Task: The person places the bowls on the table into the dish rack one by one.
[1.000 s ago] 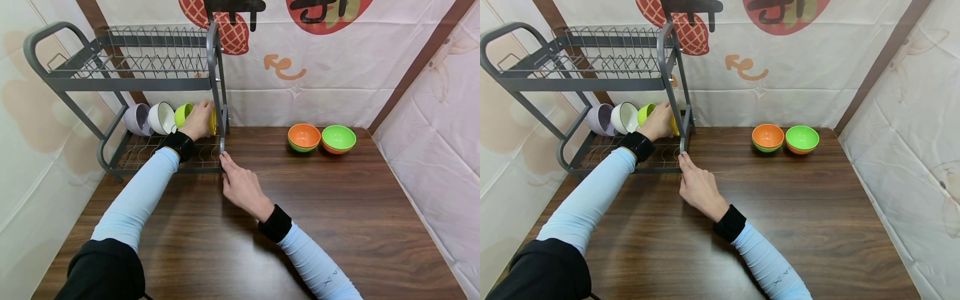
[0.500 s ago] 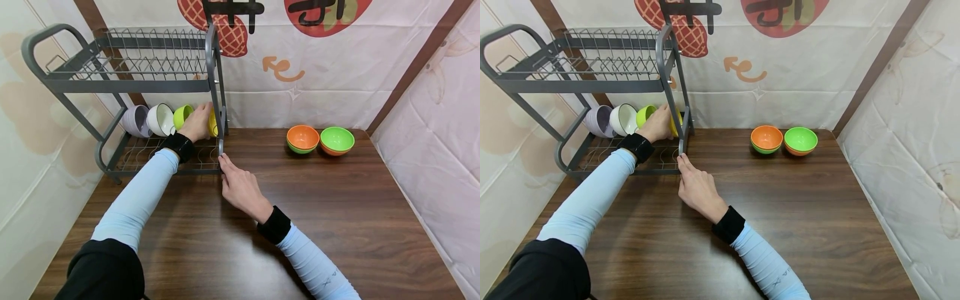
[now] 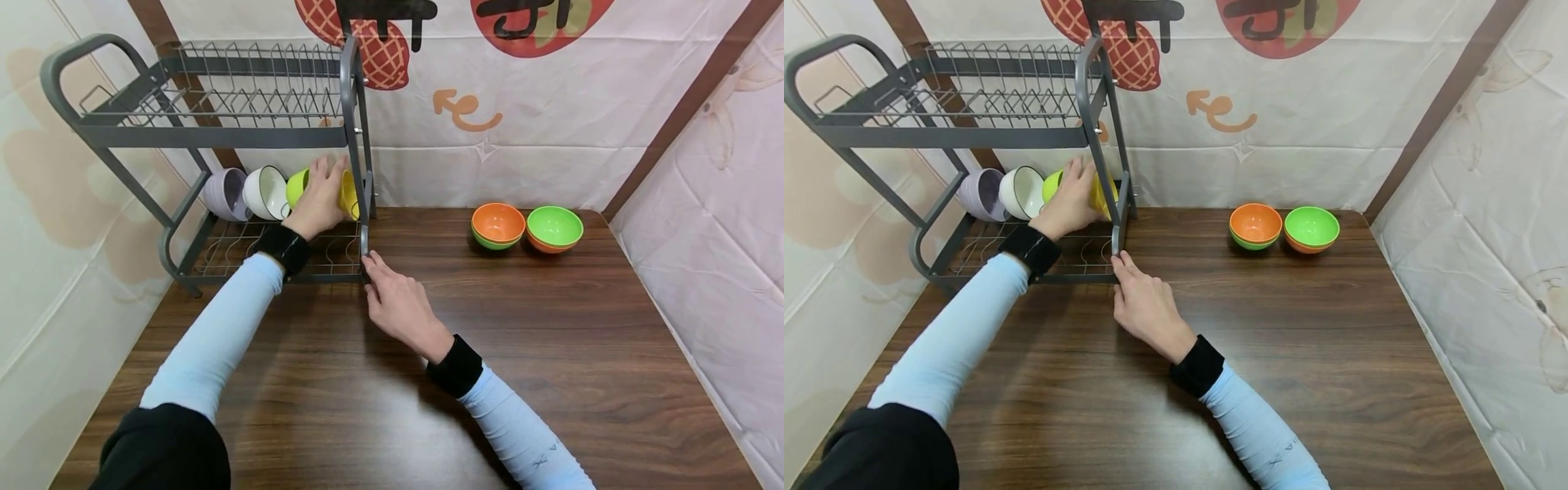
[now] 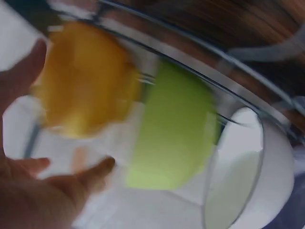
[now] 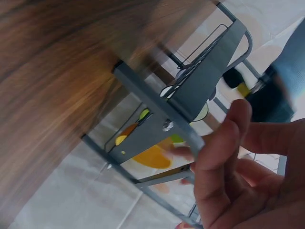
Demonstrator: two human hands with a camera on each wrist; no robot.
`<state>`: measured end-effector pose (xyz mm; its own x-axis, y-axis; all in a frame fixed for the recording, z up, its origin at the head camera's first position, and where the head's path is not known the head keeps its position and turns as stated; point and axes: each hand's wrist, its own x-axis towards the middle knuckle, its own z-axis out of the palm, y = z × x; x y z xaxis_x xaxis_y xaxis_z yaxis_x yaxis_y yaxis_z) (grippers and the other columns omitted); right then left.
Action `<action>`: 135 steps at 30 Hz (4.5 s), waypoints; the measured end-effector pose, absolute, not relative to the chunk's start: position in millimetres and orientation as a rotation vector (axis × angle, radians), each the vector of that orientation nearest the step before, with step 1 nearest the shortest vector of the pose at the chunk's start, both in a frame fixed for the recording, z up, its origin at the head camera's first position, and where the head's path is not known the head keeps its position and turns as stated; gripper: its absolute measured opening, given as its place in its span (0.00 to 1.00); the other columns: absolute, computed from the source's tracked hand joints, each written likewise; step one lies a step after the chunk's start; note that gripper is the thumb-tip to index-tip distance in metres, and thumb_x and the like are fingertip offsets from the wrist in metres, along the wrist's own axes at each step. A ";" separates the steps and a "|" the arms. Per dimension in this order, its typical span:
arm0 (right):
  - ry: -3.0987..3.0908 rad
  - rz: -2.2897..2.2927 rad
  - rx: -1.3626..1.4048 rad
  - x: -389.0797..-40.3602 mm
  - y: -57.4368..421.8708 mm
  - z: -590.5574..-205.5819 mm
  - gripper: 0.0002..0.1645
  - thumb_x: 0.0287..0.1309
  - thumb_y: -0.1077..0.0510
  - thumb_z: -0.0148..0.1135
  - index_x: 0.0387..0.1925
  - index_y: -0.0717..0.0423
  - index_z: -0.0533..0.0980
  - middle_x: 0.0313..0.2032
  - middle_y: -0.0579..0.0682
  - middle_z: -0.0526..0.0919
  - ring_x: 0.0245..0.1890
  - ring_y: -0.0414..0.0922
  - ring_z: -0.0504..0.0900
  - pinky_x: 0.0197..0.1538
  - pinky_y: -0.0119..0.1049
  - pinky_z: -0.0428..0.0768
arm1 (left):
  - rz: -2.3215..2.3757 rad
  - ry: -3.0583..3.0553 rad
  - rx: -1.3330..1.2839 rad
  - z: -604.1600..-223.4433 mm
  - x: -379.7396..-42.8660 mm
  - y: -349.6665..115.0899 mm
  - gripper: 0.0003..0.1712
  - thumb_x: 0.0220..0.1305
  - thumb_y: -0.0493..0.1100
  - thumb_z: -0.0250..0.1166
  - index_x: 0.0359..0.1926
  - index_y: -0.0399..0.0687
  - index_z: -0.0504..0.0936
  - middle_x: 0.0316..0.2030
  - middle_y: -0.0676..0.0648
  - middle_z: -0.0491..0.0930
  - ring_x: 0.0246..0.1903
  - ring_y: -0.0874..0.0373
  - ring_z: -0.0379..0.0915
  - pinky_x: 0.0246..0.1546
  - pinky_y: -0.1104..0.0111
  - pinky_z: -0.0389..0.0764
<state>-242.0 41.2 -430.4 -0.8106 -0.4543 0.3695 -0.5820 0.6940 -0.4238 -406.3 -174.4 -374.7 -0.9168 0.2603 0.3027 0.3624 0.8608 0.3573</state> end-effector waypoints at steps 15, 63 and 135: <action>-2.340 0.858 0.783 -253.0 82.1 -432.6 0.11 0.72 0.65 0.65 0.50 0.57 0.88 0.38 0.53 0.91 0.25 0.46 0.86 0.23 0.42 0.79 | -0.958 -2.211 -0.536 -380.2 -264.3 -110.6 0.03 0.70 0.31 0.69 0.38 0.36 0.88 0.35 0.42 0.88 0.34 0.51 0.84 0.38 0.59 0.83; -3.000 0.327 0.277 -350.3 221.7 -457.1 0.32 0.69 0.68 0.52 0.73 0.65 0.69 0.75 0.65 0.66 0.42 0.66 0.84 0.38 0.59 0.85 | -0.793 -2.665 -0.791 -424.9 -297.8 9.7 0.25 0.74 0.48 0.70 0.66 0.45 0.81 0.63 0.43 0.80 0.60 0.46 0.77 0.58 0.56 0.80; -2.350 0.654 0.509 -279.6 175.1 -429.4 0.14 0.73 0.68 0.60 0.55 0.63 0.84 0.48 0.60 0.89 0.35 0.60 0.88 0.32 0.53 0.84 | -0.941 -2.594 -0.670 -416.5 -312.4 -17.8 0.56 0.60 0.48 0.81 0.81 0.45 0.60 0.73 0.40 0.68 0.66 0.45 0.73 0.62 0.54 0.79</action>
